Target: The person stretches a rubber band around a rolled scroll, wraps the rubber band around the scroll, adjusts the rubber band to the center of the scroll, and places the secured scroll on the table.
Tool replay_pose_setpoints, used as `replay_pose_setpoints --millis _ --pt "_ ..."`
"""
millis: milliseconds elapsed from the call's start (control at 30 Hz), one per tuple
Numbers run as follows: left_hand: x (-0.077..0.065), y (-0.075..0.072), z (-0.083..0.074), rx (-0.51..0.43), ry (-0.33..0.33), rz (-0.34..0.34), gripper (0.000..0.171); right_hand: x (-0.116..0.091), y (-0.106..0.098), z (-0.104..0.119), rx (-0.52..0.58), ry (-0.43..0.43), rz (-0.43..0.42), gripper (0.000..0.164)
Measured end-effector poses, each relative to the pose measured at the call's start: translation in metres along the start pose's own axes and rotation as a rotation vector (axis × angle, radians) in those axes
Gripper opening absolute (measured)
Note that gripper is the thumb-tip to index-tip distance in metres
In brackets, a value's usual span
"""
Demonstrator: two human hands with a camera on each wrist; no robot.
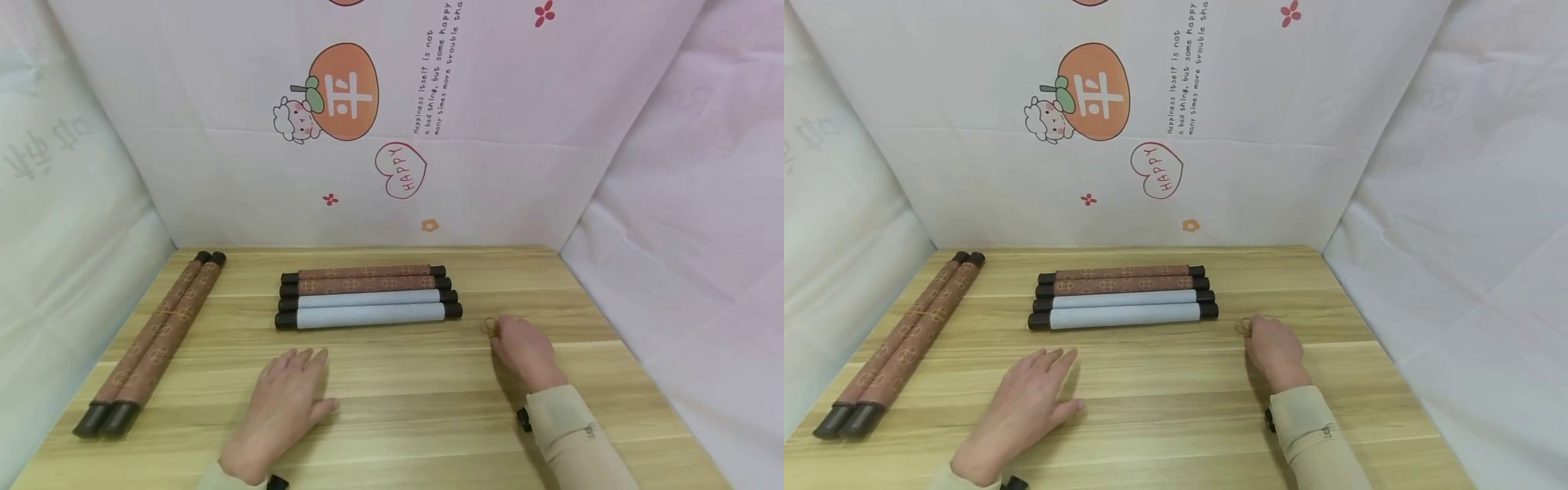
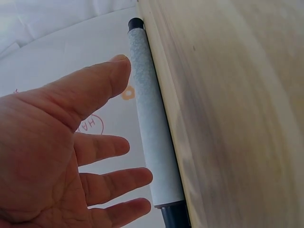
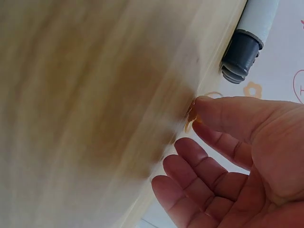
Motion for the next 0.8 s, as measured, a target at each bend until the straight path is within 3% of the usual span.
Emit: replay_pose_setpoints --millis 433,800 --pt "-0.002 0.003 -0.007 0.002 0.02 -0.015 0.082 0.002 0.003 -0.007 0.008 0.036 0.01 0.018" --pt "-0.001 -0.003 -0.013 -0.015 0.077 -0.078 0.073 -0.008 -0.012 0.005 0.032 0.051 -0.027 0.021"
Point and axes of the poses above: each hand's wrist, its own x-axis towards the middle knuckle, its own y-axis out of the palm, z = x × y, the point moved 9 cm from there along x, towards the middle knuckle, and after that the axes turned 11 degrees about z, right-handed, at the moved point
